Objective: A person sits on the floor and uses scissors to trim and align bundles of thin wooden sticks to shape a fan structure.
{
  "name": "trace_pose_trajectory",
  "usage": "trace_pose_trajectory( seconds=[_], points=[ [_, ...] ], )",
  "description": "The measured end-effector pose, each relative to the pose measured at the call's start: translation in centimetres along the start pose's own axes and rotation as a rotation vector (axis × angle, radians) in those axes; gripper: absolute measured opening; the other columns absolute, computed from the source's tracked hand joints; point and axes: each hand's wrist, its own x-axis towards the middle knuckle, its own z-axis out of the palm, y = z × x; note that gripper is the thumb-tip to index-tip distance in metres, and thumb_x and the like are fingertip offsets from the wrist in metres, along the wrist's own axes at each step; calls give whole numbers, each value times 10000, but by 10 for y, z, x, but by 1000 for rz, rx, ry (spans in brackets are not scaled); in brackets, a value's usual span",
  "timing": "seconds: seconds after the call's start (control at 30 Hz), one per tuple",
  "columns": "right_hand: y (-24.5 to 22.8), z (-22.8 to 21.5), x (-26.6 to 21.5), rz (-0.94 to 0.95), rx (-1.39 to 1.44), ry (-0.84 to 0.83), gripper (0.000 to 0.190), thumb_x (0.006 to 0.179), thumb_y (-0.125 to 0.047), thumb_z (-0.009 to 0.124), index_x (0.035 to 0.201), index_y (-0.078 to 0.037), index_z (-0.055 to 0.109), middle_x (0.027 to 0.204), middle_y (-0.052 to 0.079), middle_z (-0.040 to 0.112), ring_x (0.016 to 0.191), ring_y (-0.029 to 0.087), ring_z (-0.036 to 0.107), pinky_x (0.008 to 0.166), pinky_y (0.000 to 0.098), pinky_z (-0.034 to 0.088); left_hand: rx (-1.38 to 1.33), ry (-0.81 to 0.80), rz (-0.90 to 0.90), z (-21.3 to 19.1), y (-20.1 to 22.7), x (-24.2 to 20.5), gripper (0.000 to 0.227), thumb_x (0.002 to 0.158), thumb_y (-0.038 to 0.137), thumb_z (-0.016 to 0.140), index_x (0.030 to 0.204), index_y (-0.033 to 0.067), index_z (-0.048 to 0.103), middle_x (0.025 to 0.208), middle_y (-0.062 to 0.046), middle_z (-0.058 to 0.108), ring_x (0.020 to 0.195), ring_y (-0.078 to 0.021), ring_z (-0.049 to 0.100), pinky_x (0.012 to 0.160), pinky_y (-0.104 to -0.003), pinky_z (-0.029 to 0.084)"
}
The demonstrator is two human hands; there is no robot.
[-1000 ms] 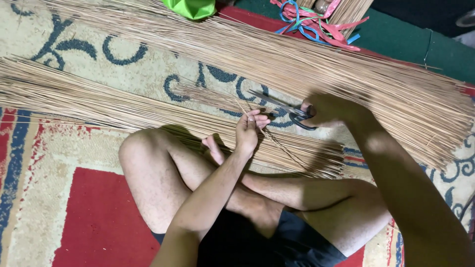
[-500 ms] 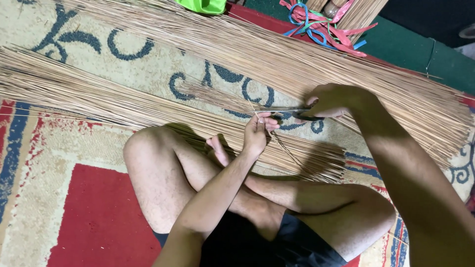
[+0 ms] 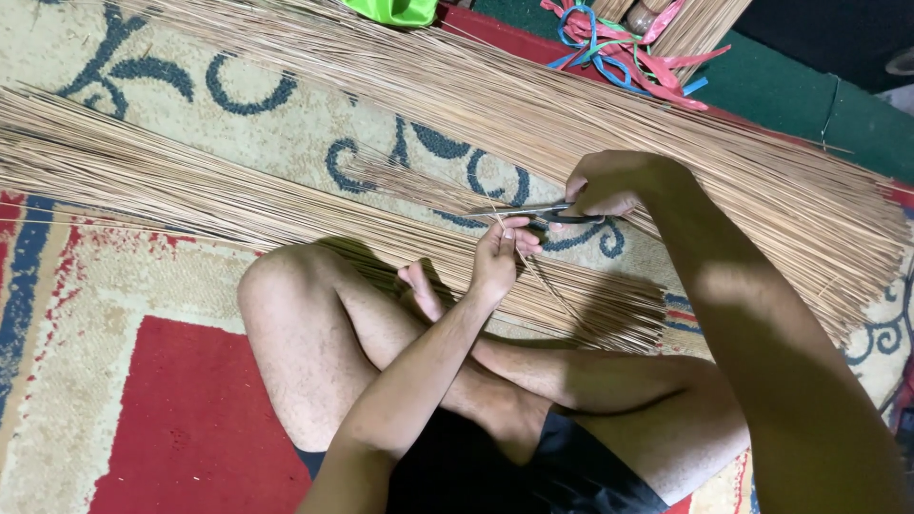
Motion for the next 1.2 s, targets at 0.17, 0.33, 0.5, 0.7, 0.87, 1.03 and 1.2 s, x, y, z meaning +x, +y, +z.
trace_pose_trajectory(
  seconds=[0.17, 0.33, 0.5, 0.7, 0.87, 1.03, 1.2],
  points=[
    [-19, -13, -25, 6, -38, 2, 435, 851, -50, 585, 1203, -162, 815, 1076, 194, 786, 892, 367, 742, 831, 467, 597, -1, 2, -10, 0, 0, 0, 354, 1126, 49, 289, 1300, 12, 595, 875, -148, 725, 816, -230, 771, 813, -371, 643],
    [-27, -17, -37, 13, -36, 17, 416, 861, -42, 598, 1187, -168, 825, 1121, 169, 791, 980, 357, 742, 914, 469, 567, 4, 1, -11, 1, 4, -1, 351, 1127, 54, 294, 1301, 11, 595, 876, -145, 725, 814, -225, 770, 810, -366, 643],
    [-26, -17, -35, -6, -81, 18, 377, 864, -103, 657, 1202, -157, 813, 1116, 153, 797, 1007, 359, 743, 933, 474, 564, -6, 3, -20, 1, 4, 0, 359, 1128, 51, 282, 1306, -5, 589, 869, -145, 715, 809, -232, 765, 814, -381, 643],
    [-28, -17, -35, 11, -57, 19, 389, 851, -96, 665, 1211, -142, 808, 1126, 160, 799, 1016, 368, 745, 968, 489, 537, 11, -8, -12, 0, 4, -1, 351, 1127, 57, 291, 1302, 7, 591, 873, -133, 719, 806, -214, 766, 808, -360, 645],
    [-33, -17, -40, -5, -113, 33, 388, 837, -113, 652, 1192, -116, 808, 1103, 142, 803, 1072, 370, 726, 1000, 494, 514, -13, 14, -18, 1, 3, -1, 349, 1125, 51, 283, 1277, 5, 594, 863, -139, 714, 800, -217, 763, 815, -371, 646],
    [-9, -1, 10, -56, -116, 51, 355, 827, -266, 750, 1136, -108, 820, 1011, 166, 790, 993, 373, 711, 968, 502, 523, -26, 38, -26, -1, 6, -4, 334, 1125, 61, 279, 1254, 15, 583, 877, -131, 716, 811, -212, 765, 811, -367, 649],
    [-10, 10, 31, -100, -206, 154, 383, 826, -438, 763, 1084, -157, 800, 1076, 148, 770, 1086, 399, 701, 949, 541, 531, -51, 76, -37, 0, 9, -9, 329, 1130, 63, 265, 1242, 13, 570, 917, -143, 711, 847, -208, 756, 881, -385, 630]
  ],
)
